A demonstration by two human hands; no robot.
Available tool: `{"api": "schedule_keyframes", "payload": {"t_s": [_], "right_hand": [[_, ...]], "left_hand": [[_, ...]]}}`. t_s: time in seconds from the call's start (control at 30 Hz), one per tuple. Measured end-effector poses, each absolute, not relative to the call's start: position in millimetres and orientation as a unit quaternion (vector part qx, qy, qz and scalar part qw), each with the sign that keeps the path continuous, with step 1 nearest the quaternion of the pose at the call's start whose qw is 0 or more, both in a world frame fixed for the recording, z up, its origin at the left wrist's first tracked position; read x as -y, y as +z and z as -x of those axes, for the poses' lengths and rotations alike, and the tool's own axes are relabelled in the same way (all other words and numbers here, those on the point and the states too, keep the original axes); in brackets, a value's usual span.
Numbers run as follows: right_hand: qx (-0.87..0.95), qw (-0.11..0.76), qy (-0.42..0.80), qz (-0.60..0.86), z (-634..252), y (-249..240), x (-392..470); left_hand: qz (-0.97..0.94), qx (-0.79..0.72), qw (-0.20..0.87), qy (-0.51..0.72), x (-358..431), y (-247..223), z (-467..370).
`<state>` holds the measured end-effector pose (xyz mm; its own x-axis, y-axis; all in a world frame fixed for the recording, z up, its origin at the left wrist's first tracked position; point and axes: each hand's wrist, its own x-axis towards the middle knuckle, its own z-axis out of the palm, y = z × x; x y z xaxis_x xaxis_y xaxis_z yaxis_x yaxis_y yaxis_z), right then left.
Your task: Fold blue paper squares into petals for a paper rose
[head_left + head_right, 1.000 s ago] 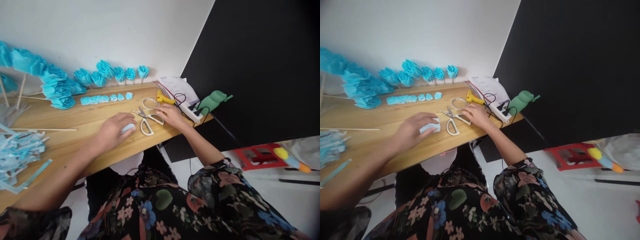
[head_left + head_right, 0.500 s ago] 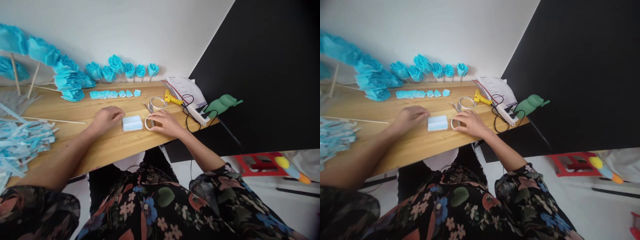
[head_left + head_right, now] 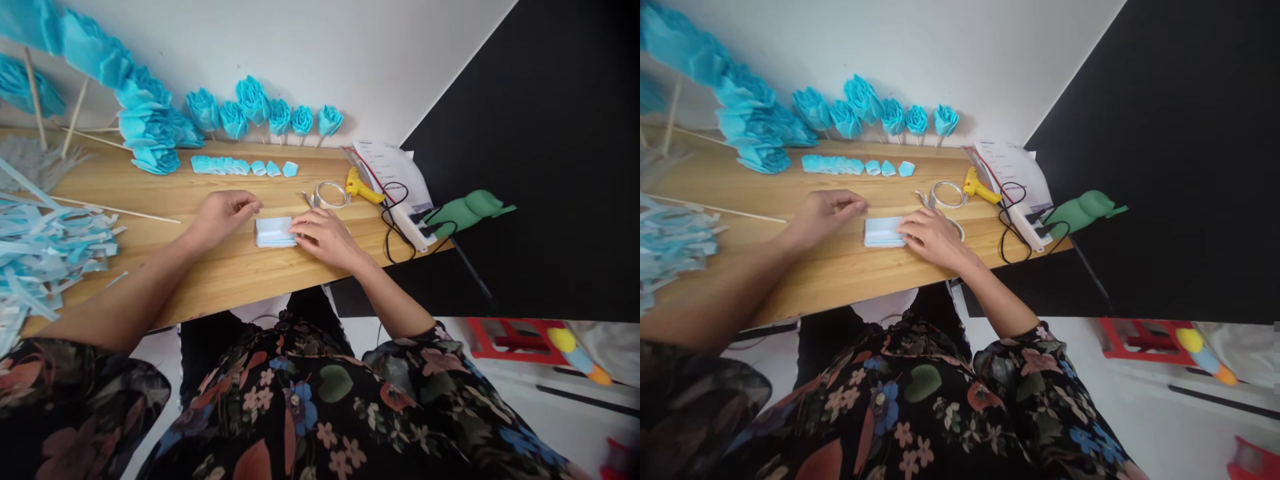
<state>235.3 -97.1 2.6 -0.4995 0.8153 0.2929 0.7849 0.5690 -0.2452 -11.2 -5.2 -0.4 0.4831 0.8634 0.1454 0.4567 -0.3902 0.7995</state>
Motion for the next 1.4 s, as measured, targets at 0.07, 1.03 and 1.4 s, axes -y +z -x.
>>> {"api": "schedule_keyframes", "payload": {"t_s": [0.07, 1.03, 1.4], "right_hand": [[0.863, 0.191, 0.043, 0.466, -237.1, 1.3, 98.7], [0.814, 0.363, -0.002, 0.454, -201.5, 21.7, 41.4], [0.789, 0.396, 0.079, 0.463, -213.6, 32.5, 29.2]], "left_hand": [[-0.783, -0.421, 0.357, 0.286, 4.8, -1.2, 11.0], [-0.518, -0.301, 0.736, 0.316, 0.4, 5.0, 12.0], [-0.454, -0.327, 0.718, 0.414, -3.6, -2.9, 11.4]]}}
